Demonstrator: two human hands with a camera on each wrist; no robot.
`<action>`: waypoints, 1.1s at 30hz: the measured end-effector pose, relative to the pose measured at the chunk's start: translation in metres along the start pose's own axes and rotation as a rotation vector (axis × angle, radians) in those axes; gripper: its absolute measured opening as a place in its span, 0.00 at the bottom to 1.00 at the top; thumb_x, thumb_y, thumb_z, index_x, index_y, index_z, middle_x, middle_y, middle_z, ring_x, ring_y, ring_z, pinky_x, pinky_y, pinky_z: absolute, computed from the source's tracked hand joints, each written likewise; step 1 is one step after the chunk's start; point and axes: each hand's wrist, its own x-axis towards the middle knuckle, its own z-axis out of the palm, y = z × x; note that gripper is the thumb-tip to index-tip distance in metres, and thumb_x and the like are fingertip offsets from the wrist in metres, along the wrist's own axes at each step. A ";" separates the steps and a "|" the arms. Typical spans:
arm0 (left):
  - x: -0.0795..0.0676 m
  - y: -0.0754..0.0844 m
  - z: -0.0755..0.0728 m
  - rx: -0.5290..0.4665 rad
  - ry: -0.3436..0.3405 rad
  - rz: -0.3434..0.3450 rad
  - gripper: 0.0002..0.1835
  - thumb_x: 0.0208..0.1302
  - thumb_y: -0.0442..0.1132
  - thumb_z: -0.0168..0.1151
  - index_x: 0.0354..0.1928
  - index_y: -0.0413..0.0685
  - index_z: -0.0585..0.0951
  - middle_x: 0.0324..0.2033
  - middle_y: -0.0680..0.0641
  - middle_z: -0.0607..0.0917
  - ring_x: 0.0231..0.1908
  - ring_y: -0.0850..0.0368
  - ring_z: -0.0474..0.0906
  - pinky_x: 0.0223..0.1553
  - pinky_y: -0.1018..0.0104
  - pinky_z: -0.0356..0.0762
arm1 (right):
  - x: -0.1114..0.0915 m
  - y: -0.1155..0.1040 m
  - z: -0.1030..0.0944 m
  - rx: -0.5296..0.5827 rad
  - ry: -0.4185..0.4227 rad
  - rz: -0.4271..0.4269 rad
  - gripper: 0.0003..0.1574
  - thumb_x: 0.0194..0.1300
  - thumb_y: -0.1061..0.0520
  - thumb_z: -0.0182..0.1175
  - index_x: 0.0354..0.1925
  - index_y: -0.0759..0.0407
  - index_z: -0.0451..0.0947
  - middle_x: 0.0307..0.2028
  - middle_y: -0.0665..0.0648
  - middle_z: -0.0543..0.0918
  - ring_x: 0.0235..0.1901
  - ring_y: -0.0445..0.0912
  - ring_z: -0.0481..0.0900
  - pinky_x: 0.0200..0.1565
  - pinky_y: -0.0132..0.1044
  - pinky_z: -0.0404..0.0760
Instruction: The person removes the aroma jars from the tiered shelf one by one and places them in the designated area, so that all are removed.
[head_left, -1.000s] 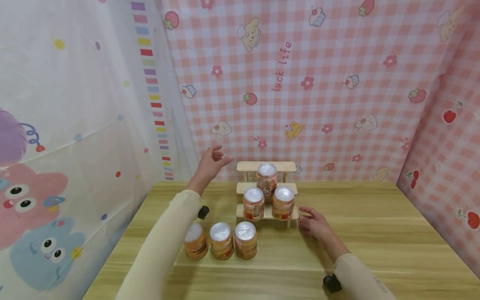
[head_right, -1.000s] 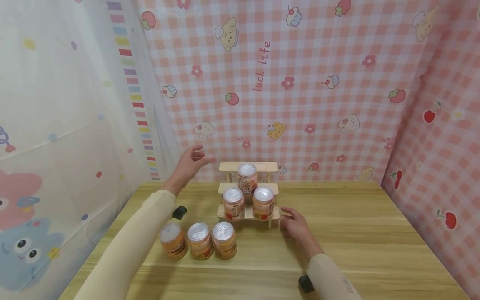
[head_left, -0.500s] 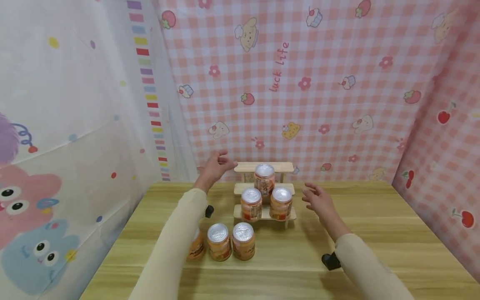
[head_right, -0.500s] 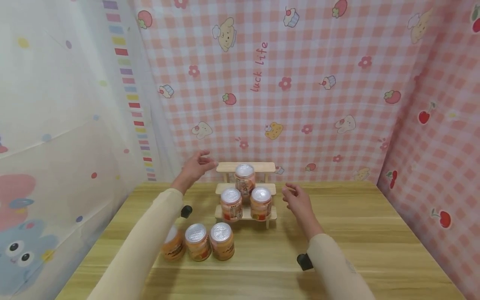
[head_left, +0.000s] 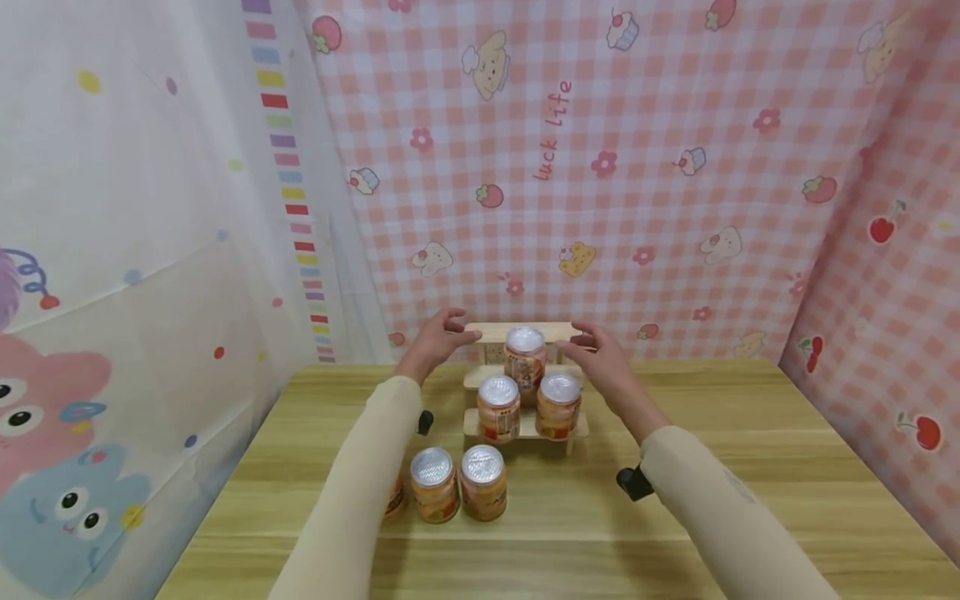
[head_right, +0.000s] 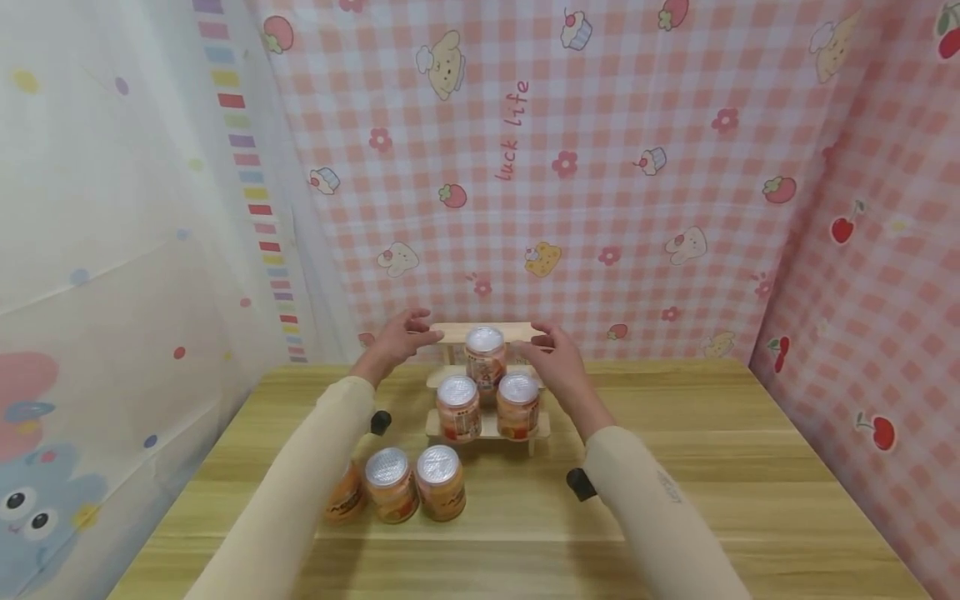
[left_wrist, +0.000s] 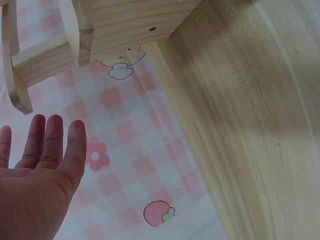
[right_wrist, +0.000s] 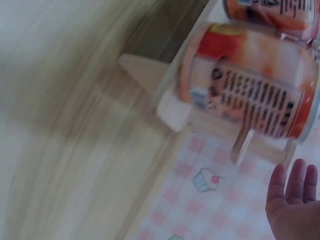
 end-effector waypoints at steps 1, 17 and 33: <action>0.001 -0.001 0.001 0.002 0.001 0.001 0.36 0.64 0.50 0.68 0.71 0.50 0.67 0.58 0.40 0.75 0.58 0.42 0.72 0.59 0.47 0.70 | 0.001 -0.002 0.003 -0.012 -0.005 -0.009 0.42 0.71 0.46 0.60 0.75 0.56 0.56 0.67 0.66 0.65 0.67 0.60 0.64 0.64 0.57 0.66; 0.004 -0.007 0.006 0.000 -0.020 0.003 0.33 0.65 0.47 0.68 0.68 0.45 0.70 0.57 0.38 0.74 0.57 0.42 0.72 0.56 0.49 0.73 | 0.009 -0.014 0.033 -0.087 -0.071 -0.045 0.46 0.65 0.47 0.67 0.74 0.52 0.58 0.70 0.65 0.62 0.67 0.60 0.64 0.61 0.56 0.71; 0.007 -0.013 0.007 -0.001 -0.025 0.028 0.32 0.66 0.46 0.67 0.68 0.43 0.70 0.68 0.37 0.63 0.58 0.43 0.71 0.54 0.51 0.74 | 0.015 -0.012 0.045 -0.136 -0.064 -0.066 0.50 0.60 0.53 0.72 0.73 0.59 0.59 0.62 0.65 0.74 0.61 0.57 0.72 0.55 0.50 0.76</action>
